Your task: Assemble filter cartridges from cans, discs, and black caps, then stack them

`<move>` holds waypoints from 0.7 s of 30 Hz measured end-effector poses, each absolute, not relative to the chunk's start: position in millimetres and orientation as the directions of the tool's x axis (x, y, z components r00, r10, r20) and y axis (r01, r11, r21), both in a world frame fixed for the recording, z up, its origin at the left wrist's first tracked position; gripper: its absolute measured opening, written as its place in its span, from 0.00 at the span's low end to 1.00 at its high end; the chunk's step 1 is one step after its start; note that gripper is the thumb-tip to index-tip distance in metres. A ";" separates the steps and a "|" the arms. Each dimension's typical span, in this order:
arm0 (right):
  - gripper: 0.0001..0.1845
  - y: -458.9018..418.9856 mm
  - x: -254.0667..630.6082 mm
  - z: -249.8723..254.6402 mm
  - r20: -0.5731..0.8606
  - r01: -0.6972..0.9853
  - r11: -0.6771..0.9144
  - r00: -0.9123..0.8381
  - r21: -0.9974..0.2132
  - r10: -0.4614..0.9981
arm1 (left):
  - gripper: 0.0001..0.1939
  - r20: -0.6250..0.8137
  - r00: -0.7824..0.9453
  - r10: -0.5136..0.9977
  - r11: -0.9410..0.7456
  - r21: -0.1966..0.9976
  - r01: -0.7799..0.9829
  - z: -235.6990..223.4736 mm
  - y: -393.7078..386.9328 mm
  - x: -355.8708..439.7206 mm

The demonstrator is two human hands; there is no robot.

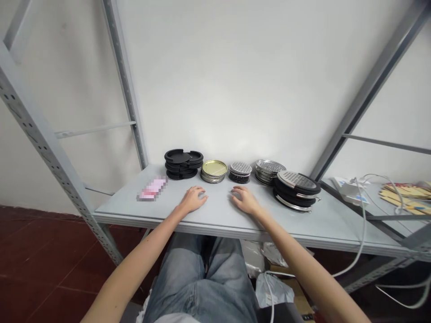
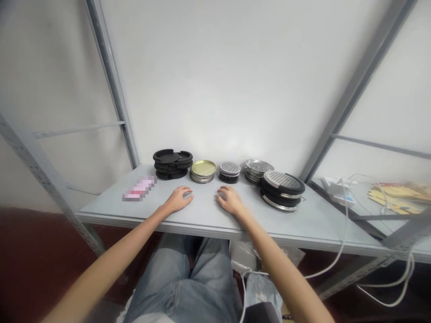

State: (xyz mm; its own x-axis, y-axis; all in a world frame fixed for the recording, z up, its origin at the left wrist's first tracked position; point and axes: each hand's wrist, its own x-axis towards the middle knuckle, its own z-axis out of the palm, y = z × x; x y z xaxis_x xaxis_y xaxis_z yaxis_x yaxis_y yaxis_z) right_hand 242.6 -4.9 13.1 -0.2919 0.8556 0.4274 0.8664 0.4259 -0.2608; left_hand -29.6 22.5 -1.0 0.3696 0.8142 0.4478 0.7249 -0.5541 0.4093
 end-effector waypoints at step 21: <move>0.19 24.5 213.9 -11.2 0.311 0.899 0.292 -0.190 -0.325 0.931 | 0.18 0.364 0.416 0.833 -0.534 0.334 0.777 -9.5 39.2 0.6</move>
